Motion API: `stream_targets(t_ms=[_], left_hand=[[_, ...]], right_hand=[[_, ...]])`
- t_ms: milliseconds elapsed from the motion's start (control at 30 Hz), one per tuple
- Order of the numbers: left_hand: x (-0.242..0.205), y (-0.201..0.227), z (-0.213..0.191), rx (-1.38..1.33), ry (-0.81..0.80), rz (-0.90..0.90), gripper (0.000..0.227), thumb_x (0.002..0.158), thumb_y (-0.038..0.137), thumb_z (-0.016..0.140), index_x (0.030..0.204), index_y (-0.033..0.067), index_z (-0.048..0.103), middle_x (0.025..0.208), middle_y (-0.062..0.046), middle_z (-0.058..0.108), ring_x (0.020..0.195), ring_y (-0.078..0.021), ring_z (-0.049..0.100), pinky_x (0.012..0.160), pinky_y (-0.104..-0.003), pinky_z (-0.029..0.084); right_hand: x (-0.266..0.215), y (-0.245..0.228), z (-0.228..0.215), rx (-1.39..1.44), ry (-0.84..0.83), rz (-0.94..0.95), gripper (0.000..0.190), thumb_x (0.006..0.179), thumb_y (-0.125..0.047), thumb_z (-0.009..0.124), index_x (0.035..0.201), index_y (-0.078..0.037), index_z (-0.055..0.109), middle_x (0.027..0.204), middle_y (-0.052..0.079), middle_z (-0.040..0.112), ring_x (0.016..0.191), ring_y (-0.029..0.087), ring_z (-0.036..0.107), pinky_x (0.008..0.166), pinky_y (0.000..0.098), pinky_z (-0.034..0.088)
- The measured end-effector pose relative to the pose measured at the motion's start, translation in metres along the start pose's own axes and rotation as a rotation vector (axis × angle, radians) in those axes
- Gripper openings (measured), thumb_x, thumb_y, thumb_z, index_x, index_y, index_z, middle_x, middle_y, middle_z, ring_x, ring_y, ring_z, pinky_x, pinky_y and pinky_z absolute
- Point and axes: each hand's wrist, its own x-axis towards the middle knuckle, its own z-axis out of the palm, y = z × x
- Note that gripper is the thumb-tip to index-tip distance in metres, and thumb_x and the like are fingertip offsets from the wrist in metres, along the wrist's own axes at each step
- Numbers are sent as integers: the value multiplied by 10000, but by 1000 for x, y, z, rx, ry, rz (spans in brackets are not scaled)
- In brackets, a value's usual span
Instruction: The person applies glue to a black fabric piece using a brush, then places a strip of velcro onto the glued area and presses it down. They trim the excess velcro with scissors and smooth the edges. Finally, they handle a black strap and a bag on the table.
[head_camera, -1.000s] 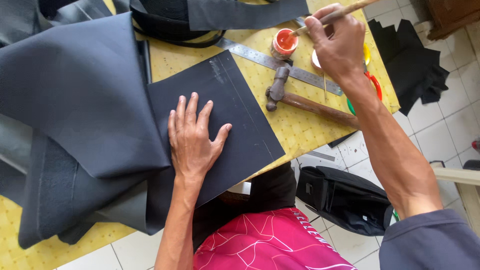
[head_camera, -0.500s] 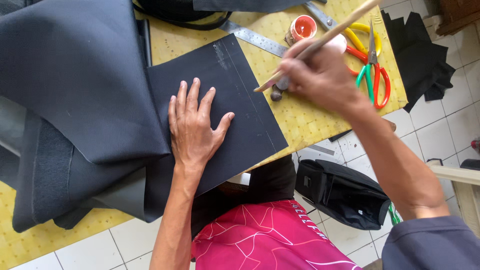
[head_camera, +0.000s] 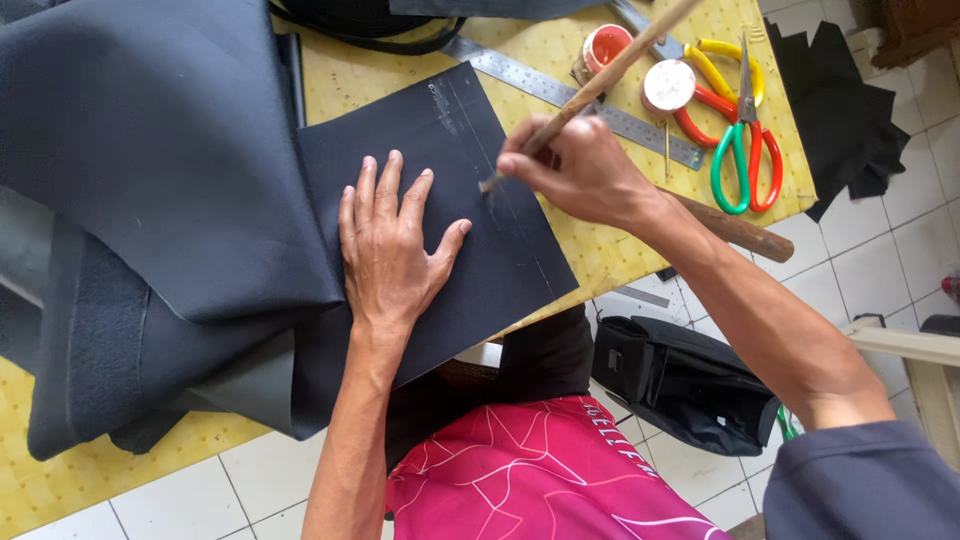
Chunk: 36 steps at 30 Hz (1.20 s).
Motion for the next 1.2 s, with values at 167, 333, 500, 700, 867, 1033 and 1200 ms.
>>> stream_targets(t_ms=[167, 333, 500, 700, 867, 1033, 1200], left_hand=[[0, 0, 2, 12, 13, 13, 630, 913, 562, 778, 1404, 183, 666, 1575, -119, 522, 1520, -362, 401, 1234, -567, 287], [-1, 0, 1, 20, 9, 18, 633, 913, 567, 774, 1406, 187, 662, 1576, -112, 523, 1517, -358, 408, 1233, -567, 297], [0, 4, -6, 74, 22, 52, 620, 921, 533, 759, 1406, 154, 678, 1585, -148, 521, 1506, -356, 410, 1212, -543, 325], [0, 2, -4, 70, 47, 68, 600, 919, 506, 793, 1384, 143, 687, 1569, -151, 533, 1493, -364, 432, 1189, -564, 368], [0, 2, -5, 72, 33, 60, 600, 932, 518, 770, 1395, 148, 681, 1587, -145, 515, 1505, -360, 414, 1206, -555, 340], [-1, 4, -6, 58, 38, 57, 599, 933, 514, 774, 1384, 129, 692, 1569, -160, 534, 1499, -366, 421, 1201, -563, 347], [-1, 3, -5, 69, 49, 58, 596, 922, 512, 783, 1390, 156, 685, 1583, -140, 518, 1502, -351, 417, 1205, -555, 352]], right_hand=[[1, 9, -5, -71, -72, -13, 143, 1020, -186, 754, 991, -46, 753, 675, 119, 707, 579, 230, 665, 606, 349, 527], [14, 10, -4, -69, 24, -51, 178, 1028, -248, 792, 962, -85, 760, 677, 81, 706, 593, 213, 679, 626, 334, 532], [42, 27, 7, -125, 157, -31, 81, 1019, -181, 795, 992, -131, 739, 783, 2, 726, 692, 103, 660, 643, 280, 552], [21, 9, 1, -137, 17, -4, 108, 1055, -123, 698, 1023, -21, 697, 791, 90, 717, 647, 158, 630, 551, 302, 515], [14, 3, 2, -134, 6, 9, 119, 1067, -165, 696, 1006, -63, 706, 690, 21, 633, 563, 115, 512, 514, 303, 417], [29, 13, 13, -88, 159, -92, 96, 1052, -171, 746, 1008, -88, 733, 818, 29, 709, 697, 134, 623, 643, 290, 535], [22, 8, 6, -162, 15, 50, 161, 1083, -202, 680, 997, -69, 707, 603, -14, 542, 512, 98, 455, 505, 311, 368]])
